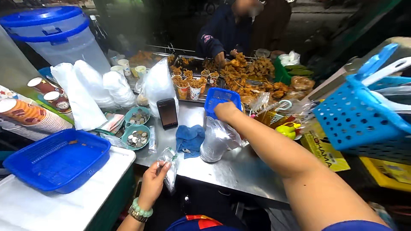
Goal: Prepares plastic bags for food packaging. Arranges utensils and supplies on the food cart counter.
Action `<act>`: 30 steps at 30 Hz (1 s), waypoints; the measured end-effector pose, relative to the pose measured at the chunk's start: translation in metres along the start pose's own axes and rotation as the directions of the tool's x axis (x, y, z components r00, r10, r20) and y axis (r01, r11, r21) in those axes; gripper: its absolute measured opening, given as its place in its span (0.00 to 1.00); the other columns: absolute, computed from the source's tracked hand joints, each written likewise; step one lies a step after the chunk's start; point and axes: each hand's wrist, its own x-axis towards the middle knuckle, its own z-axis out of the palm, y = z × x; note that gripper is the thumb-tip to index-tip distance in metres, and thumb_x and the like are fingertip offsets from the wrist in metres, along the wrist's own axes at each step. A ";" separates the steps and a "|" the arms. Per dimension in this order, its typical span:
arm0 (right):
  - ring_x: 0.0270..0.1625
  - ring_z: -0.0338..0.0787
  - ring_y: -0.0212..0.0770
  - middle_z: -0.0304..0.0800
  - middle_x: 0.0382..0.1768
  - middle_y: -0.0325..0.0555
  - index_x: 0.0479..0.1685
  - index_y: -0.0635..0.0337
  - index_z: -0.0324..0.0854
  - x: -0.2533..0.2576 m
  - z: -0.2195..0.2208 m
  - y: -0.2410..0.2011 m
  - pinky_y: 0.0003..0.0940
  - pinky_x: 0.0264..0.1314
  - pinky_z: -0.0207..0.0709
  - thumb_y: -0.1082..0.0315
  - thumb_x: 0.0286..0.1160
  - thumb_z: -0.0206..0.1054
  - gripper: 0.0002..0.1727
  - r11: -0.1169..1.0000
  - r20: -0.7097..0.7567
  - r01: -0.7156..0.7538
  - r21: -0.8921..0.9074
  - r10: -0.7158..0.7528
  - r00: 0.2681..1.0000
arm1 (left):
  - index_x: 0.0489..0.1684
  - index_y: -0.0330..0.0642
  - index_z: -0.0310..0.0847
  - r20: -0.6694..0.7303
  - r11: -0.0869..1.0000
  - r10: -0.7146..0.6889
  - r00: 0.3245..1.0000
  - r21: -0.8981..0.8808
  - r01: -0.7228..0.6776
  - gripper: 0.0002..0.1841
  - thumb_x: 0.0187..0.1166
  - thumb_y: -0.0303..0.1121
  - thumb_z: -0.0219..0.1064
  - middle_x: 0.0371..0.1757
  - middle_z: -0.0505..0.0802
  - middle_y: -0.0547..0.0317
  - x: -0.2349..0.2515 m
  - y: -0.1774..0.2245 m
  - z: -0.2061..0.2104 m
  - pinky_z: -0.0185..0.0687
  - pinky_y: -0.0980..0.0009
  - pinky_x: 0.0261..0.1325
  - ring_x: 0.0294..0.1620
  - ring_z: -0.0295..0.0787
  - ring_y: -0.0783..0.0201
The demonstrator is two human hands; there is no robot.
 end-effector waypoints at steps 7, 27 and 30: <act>0.68 0.83 0.72 0.85 0.62 0.72 0.51 0.73 0.85 0.004 -0.033 0.022 0.74 0.60 0.74 0.75 0.77 0.66 0.11 0.997 -0.049 -0.037 -0.073 0.034 0.998 | 0.41 0.38 0.87 0.000 1.000 -0.011 1.000 -0.006 0.011 0.05 0.78 0.29 0.68 0.36 0.92 0.69 -0.003 -0.003 -0.004 0.85 0.81 0.47 0.38 0.88 0.81; 0.52 0.91 0.62 0.92 0.47 0.62 0.52 0.65 0.89 -0.056 -0.035 0.026 0.66 0.56 0.80 0.55 0.83 0.68 0.19 0.897 -0.561 0.412 0.161 -0.261 0.786 | 0.41 0.36 0.88 -0.060 0.998 0.001 0.998 0.058 0.002 0.11 0.86 0.32 0.61 0.38 0.91 0.67 0.015 0.006 -0.002 0.81 0.82 0.45 0.37 0.84 0.82; 0.31 0.82 0.23 0.84 0.28 0.35 0.30 0.59 0.86 -0.149 -0.028 0.009 0.20 0.34 0.77 0.60 0.86 0.60 0.17 0.397 -0.886 0.918 -0.013 -0.430 0.173 | 0.54 0.33 0.83 -0.061 1.000 0.010 0.998 -0.007 -0.010 0.11 0.82 0.30 0.64 0.34 0.90 0.67 0.021 0.012 0.003 0.84 0.81 0.40 0.32 0.85 0.80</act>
